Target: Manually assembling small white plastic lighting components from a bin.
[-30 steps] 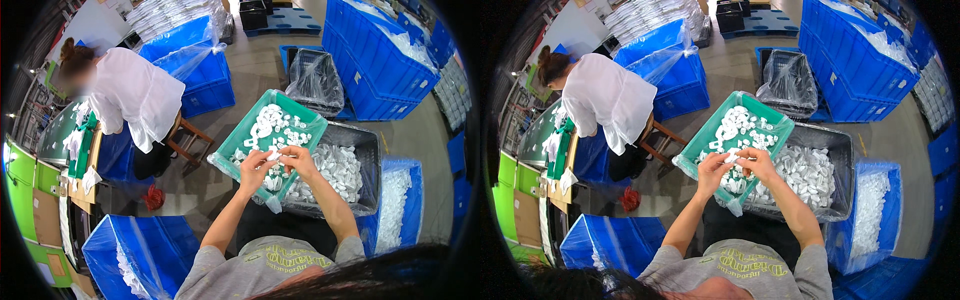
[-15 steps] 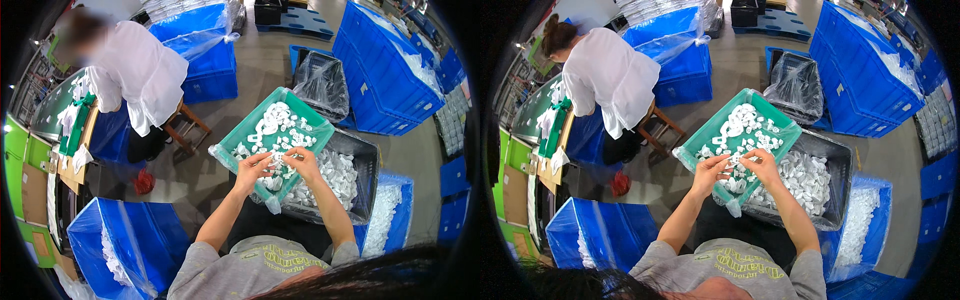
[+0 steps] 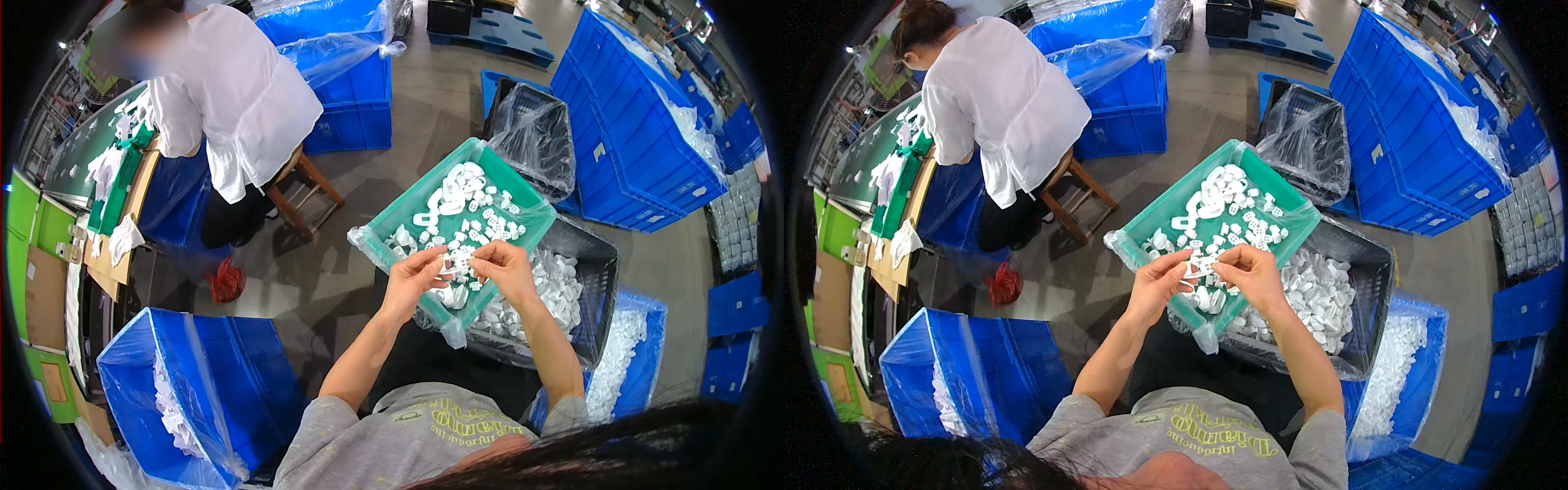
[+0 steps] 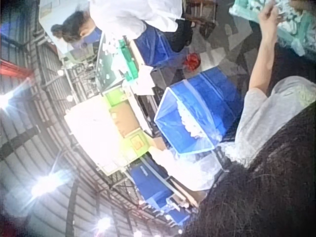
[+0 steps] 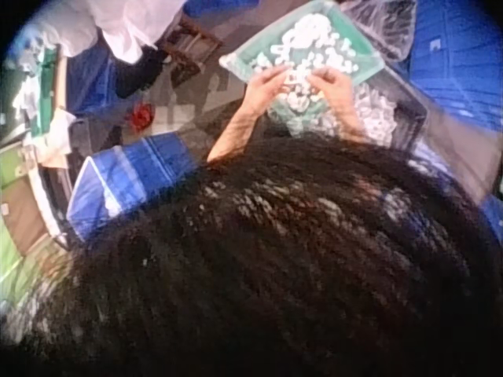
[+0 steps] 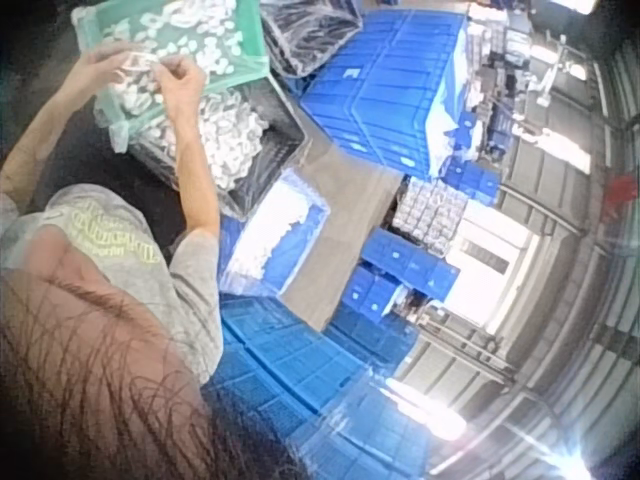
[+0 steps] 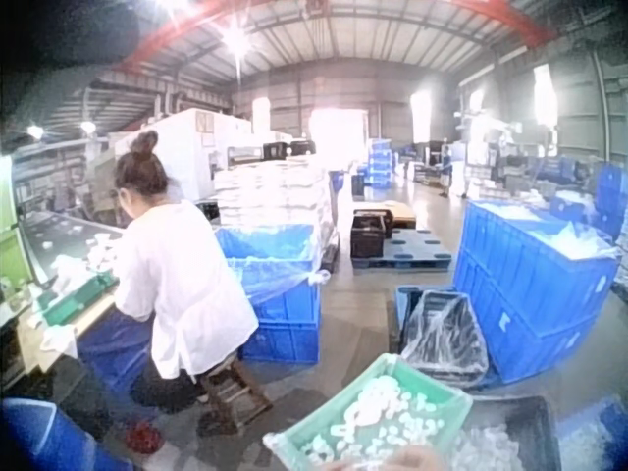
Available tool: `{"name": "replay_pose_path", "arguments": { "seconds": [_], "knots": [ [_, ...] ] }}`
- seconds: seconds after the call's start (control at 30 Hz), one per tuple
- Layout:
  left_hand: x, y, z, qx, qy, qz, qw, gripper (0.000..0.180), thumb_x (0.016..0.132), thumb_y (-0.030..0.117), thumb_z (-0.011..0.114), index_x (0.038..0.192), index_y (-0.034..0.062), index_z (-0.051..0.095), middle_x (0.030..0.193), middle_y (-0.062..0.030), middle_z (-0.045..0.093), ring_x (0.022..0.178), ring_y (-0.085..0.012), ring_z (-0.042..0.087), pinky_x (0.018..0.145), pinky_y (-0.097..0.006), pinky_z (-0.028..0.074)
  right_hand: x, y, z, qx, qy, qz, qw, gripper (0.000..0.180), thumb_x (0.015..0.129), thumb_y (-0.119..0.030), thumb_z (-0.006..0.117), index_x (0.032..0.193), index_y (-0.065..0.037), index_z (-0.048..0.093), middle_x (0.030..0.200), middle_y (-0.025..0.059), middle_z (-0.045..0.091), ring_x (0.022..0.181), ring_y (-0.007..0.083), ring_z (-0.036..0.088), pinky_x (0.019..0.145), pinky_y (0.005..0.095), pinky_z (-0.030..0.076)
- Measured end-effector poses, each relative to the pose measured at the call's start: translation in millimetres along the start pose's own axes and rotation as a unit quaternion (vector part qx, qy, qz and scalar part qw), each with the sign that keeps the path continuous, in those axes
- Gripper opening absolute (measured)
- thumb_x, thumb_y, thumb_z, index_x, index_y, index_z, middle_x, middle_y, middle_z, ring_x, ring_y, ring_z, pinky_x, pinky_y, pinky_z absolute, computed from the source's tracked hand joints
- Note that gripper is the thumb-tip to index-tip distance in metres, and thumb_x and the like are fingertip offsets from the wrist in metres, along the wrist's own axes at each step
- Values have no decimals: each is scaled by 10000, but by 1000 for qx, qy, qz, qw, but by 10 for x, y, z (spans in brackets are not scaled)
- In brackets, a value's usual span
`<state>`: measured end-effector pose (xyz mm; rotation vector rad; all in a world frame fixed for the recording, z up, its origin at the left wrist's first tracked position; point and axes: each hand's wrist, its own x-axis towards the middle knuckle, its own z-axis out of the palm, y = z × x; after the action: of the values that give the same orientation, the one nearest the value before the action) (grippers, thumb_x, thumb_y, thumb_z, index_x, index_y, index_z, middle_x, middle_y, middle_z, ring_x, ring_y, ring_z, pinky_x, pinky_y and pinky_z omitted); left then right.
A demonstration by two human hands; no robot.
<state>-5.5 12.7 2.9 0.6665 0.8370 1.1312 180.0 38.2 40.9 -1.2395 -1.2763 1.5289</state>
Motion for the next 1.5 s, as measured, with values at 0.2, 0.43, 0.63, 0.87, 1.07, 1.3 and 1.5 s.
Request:
{"name": "replay_pose_path", "arguments": {
  "seconds": [0.2, 0.43, 0.63, 0.87, 1.07, 1.3, 1.5],
  "knots": [
    [-58, -39, 56, -12, 18, 19, 1000, 272, 857, 141, 566, 1078, -18, 568, 951, -113, 620, 816, -195, 623, 679, -273, 525, -74, -30, -46, 7, -27, -32, 999, 116, 745, -29, 659, 821, 21, 587, 712, 62, 605, 608, 98, 558, 519, 222, 443],
    [-122, -37, 166, 0, 17, 36, 999, 271, 857, 109, 557, 1093, -23, 551, 974, -121, 618, 823, -201, 626, 681, -272, 528, -201, -90, -117, 62, 6, -32, 998, 130, 764, -16, 630, 879, 39, 599, 735, 77, 609, 621, 110, 561, 539, 226, 452],
    [-216, -116, 416, 68, -37, 25, 997, 317, 853, 76, 536, 1164, 21, 513, 955, -80, 621, 810, -155, 617, 656, -244, 510, -265, -100, -4, 112, -10, -71, 991, 128, 777, -24, 618, 887, 38, 597, 778, 84, 617, 655, 114, 573, 572, 232, 467],
    [-213, -216, 495, 218, 49, 168, 960, 303, 799, -19, 559, 1098, 27, 567, 858, -34, 599, 740, -110, 597, 571, -217, 505, -308, -21, -33, 101, -47, -67, 991, 119, 767, -23, 634, 866, 28, 590, 796, 78, 618, 685, 112, 583, 610, 236, 477],
    [-164, -296, 324, 153, 47, 109, 981, 163, 753, -38, 607, 910, 0, 625, 846, -48, 602, 710, -125, 613, 535, -224, 510, -368, -74, -57, 80, -19, -73, 994, 96, 756, 1, 631, 839, 28, 590, 788, 69, 602, 689, 123, 577, 616, 238, 469],
    [-140, -136, 289, 72, 83, 26, 994, 143, 757, 2, 607, 894, -38, 598, 813, -122, 640, 679, -179, 642, 538, -246, 512, -385, -52, -84, 42, 7, -56, 998, 106, 758, -12, 641, 844, 28, 592, 767, 59, 614, 683, 96, 573, 605, 217, 457],
    [-167, -70, 313, 38, 82, 11, 996, 155, 760, -5, 598, 910, -44, 596, 823, -134, 638, 677, -192, 642, 550, -254, 520, -372, -64, -103, 45, 16, -42, 998, 102, 751, -11, 646, 827, 35, 596, 763, 68, 616, 665, 101, 575, 584, 220, 457]
  ]
}}
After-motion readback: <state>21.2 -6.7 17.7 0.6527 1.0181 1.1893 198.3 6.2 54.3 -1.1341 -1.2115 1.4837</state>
